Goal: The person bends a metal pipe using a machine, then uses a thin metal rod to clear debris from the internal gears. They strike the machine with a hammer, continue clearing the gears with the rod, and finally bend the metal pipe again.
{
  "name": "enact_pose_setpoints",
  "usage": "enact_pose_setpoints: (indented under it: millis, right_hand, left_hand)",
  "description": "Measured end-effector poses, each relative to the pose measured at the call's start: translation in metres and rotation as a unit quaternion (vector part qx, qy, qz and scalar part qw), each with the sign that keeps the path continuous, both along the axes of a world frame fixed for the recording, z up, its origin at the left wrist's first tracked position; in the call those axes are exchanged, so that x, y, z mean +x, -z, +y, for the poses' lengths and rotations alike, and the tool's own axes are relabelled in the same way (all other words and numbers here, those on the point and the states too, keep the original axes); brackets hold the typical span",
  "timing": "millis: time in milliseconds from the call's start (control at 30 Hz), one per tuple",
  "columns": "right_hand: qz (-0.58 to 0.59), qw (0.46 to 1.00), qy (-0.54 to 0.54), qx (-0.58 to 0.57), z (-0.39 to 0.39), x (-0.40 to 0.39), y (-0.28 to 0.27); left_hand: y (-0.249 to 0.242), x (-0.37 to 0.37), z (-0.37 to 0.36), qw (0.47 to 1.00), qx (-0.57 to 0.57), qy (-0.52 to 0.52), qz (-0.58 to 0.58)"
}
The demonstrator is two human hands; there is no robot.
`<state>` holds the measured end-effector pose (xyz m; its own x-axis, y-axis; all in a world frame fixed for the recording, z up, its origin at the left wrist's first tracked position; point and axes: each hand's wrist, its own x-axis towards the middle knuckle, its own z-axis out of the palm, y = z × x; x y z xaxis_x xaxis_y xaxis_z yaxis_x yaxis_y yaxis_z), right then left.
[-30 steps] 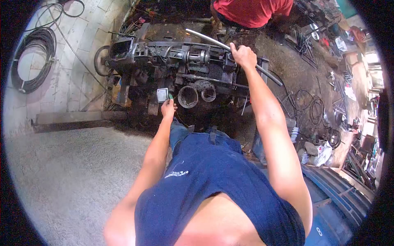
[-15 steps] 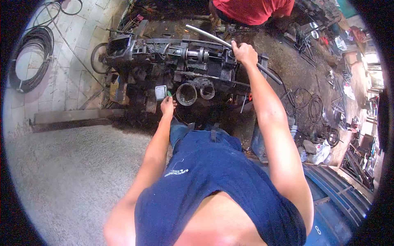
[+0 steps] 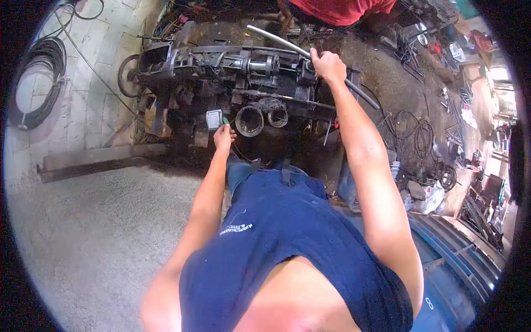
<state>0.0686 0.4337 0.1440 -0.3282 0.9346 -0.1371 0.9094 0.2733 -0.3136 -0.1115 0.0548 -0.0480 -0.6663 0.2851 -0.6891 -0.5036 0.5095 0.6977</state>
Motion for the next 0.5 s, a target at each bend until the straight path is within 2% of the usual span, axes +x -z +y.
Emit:
enact_pose_setpoints:
  millis: [233, 500]
  right_hand:
    - [-0.009, 1.0, -0.009, -0.023, 0.0036, -0.0031, -0.0058]
    - [-0.005, 1.0, -0.006, 0.001, -0.001, -0.009, -0.0049]
  left_hand:
    - [0.0005, -0.0015, -0.0021, 1.0, 0.002, 0.007, 0.0]
    - [0.0012, -0.0009, 0.0007, 1.0, 0.005, 0.0, -0.006]
